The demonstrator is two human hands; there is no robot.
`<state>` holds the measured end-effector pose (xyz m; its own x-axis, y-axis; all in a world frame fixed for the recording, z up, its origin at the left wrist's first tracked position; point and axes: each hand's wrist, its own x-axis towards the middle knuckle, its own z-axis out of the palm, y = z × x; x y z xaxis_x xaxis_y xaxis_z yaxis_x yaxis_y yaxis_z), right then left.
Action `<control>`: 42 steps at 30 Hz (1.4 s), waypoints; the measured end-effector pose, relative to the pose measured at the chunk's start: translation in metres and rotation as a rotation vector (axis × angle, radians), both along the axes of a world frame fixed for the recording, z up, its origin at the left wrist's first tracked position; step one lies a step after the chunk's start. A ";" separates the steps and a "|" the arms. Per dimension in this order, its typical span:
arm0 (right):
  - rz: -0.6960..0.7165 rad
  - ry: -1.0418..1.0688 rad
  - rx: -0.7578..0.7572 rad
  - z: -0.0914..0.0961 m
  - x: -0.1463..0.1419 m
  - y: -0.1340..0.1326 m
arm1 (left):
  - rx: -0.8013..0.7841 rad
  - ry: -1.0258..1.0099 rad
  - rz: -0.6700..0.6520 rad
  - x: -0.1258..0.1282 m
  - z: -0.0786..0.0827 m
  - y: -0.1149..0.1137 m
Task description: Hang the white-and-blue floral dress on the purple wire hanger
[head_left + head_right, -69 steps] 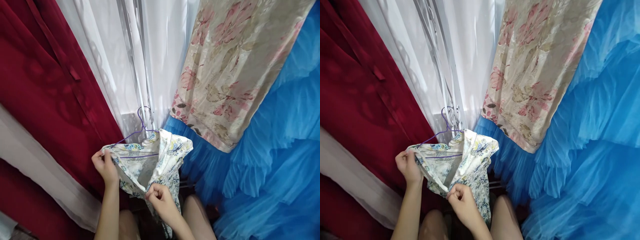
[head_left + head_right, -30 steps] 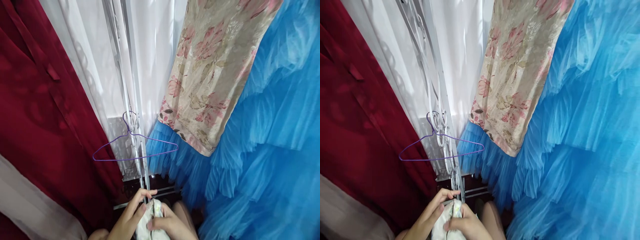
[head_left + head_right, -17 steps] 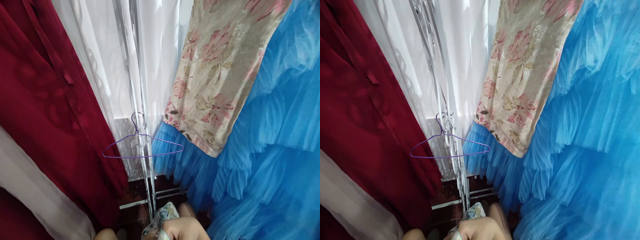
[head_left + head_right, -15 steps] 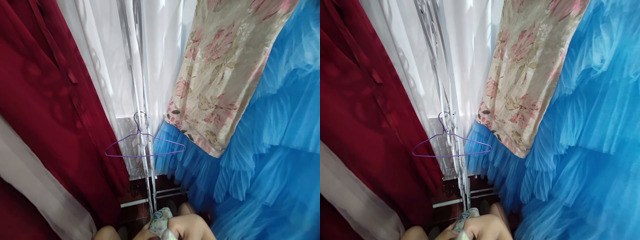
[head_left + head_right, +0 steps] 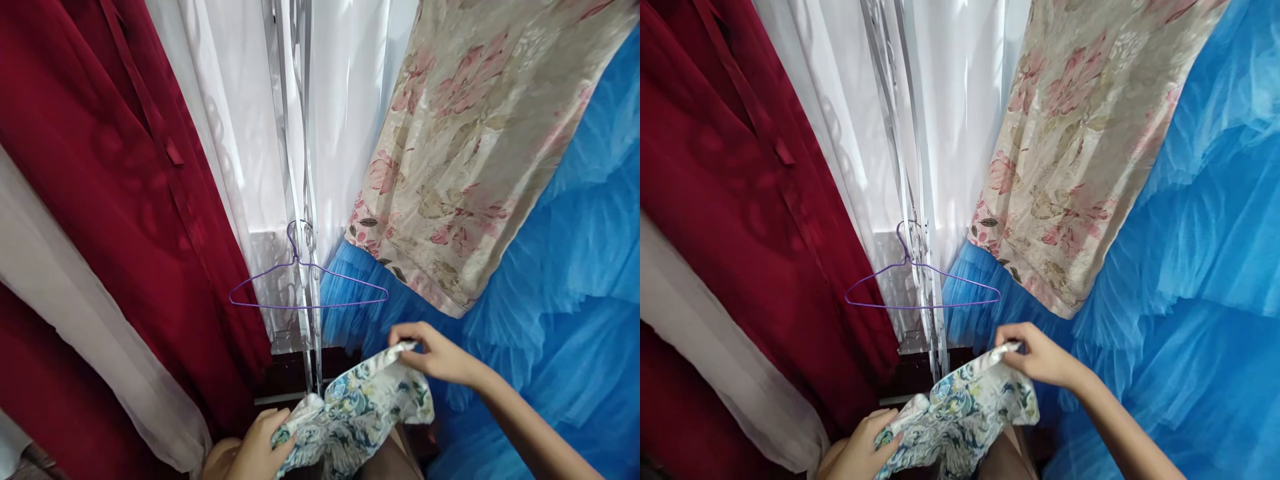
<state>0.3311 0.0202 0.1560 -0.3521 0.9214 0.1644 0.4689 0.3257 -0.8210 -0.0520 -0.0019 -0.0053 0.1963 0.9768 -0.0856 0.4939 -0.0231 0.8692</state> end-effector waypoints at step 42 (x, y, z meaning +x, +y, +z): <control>0.122 0.403 -0.410 0.060 -0.047 0.065 | 0.747 0.139 0.050 -0.057 0.206 0.137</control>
